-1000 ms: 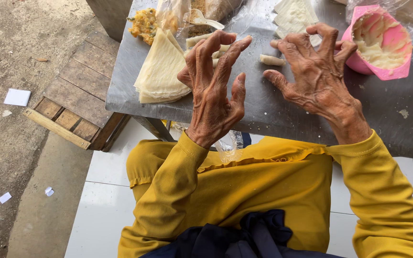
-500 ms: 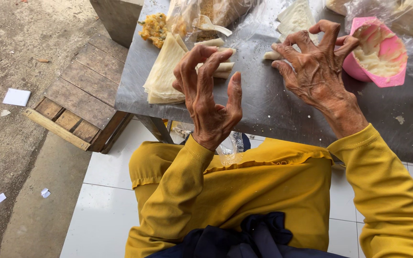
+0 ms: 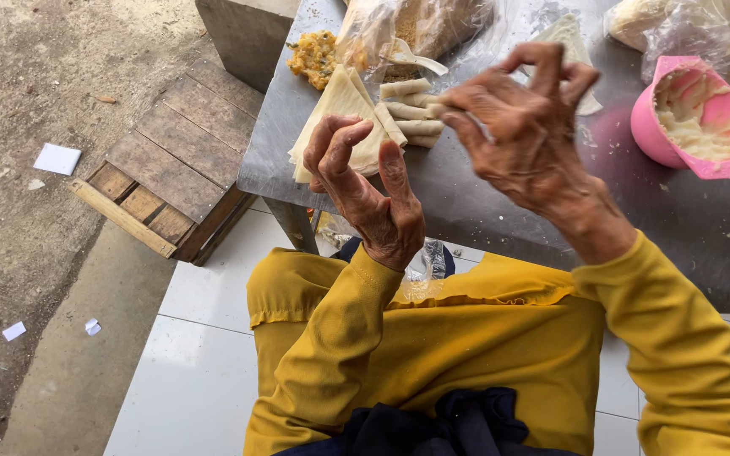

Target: The person places filling onto thin wrappers, folds them into triangular shapes, and rolls them into cylindrical spring rolls. The finished rolls are stacked on the table.

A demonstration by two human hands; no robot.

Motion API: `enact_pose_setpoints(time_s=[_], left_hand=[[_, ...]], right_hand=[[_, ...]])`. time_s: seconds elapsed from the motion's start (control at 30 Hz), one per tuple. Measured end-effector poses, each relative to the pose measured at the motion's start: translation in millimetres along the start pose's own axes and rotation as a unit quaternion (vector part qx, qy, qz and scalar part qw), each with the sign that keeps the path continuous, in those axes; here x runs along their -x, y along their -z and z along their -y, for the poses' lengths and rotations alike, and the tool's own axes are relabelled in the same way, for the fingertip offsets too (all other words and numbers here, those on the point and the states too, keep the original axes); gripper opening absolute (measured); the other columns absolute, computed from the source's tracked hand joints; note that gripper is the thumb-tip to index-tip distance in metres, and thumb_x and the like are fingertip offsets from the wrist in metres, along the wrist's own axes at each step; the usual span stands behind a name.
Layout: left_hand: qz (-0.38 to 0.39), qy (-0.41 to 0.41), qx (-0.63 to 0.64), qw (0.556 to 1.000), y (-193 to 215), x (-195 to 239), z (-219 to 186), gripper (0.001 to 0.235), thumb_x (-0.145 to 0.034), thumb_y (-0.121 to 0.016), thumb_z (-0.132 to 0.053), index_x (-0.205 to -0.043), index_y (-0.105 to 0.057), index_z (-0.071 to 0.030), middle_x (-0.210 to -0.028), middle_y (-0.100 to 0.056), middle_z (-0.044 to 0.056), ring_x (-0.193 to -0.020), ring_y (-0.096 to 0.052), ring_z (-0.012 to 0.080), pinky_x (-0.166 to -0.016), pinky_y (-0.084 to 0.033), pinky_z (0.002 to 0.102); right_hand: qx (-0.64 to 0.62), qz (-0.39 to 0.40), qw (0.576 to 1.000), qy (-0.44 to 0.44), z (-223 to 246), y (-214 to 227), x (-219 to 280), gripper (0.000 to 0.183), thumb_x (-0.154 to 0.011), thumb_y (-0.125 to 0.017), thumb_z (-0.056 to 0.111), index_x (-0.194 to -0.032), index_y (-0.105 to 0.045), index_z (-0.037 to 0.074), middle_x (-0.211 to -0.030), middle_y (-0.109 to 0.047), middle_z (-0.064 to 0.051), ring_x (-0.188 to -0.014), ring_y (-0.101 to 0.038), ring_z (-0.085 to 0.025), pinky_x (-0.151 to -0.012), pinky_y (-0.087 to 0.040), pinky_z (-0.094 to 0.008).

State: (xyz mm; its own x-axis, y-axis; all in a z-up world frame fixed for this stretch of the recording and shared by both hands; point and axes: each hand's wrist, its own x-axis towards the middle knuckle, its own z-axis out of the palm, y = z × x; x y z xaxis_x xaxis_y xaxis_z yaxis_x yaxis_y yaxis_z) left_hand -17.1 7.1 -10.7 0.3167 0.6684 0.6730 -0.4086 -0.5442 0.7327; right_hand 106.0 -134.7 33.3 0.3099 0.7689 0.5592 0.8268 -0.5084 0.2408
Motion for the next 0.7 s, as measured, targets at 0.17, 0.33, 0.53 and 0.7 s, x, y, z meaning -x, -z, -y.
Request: enact_pose_setpoints(time_s=[0.17,0.33,0.53,0.7], left_hand=[[0.047,-0.009,-0.030,0.998,0.0,-3.5,-6.2,0.030,-0.109,-0.061,-0.010,-0.136,-0.049,-0.013,-0.133,-0.055,0.009,-0.129,-0.050,0.0224,-0.114,-0.030,0.038],[0.110,-0.010,-0.010,0.994,-3.9,-10.3,-5.6,0.027,-0.110,-0.061,-0.008,-0.134,-0.050,-0.013,-0.137,-0.056,0.007,-0.130,-0.052,0.0205,-0.110,-0.031,0.035],[0.134,-0.059,-0.052,0.988,-6.3,-7.6,-5.3,0.033,-0.106,-0.065,-0.009,-0.135,-0.051,-0.014,-0.139,-0.058,0.005,-0.131,-0.054,0.0202,-0.107,-0.027,0.035],[0.170,-0.138,-0.078,0.973,-13.1,-5.3,-5.7,0.030,-0.103,-0.068,-0.011,-0.129,-0.053,-0.014,-0.132,-0.060,0.004,-0.131,-0.056,0.0197,-0.110,-0.028,0.040]], right_hand=[[0.052,-0.065,0.996,0.015,32.7,-8.9,-26.1,0.024,-0.112,-0.067,0.040,-0.115,-0.078,0.019,-0.112,-0.075,0.010,-0.119,-0.041,-0.016,-0.106,-0.020,-0.045],[0.036,-0.054,0.998,-0.011,2.8,-2.9,-2.8,0.023,-0.106,-0.071,0.040,-0.119,-0.077,0.023,-0.113,-0.075,0.011,-0.121,-0.042,-0.017,-0.110,-0.021,-0.044],[0.105,0.055,0.989,-0.089,-82.0,26.0,56.0,0.015,-0.097,-0.078,0.040,-0.099,-0.080,0.025,-0.106,-0.075,0.009,-0.119,-0.043,-0.022,-0.102,-0.023,-0.049],[0.123,0.094,0.985,-0.074,-102.8,-4.7,71.4,0.015,-0.100,-0.077,0.041,-0.097,-0.080,0.027,-0.107,-0.075,0.013,-0.114,-0.043,-0.020,-0.107,-0.025,-0.048]])
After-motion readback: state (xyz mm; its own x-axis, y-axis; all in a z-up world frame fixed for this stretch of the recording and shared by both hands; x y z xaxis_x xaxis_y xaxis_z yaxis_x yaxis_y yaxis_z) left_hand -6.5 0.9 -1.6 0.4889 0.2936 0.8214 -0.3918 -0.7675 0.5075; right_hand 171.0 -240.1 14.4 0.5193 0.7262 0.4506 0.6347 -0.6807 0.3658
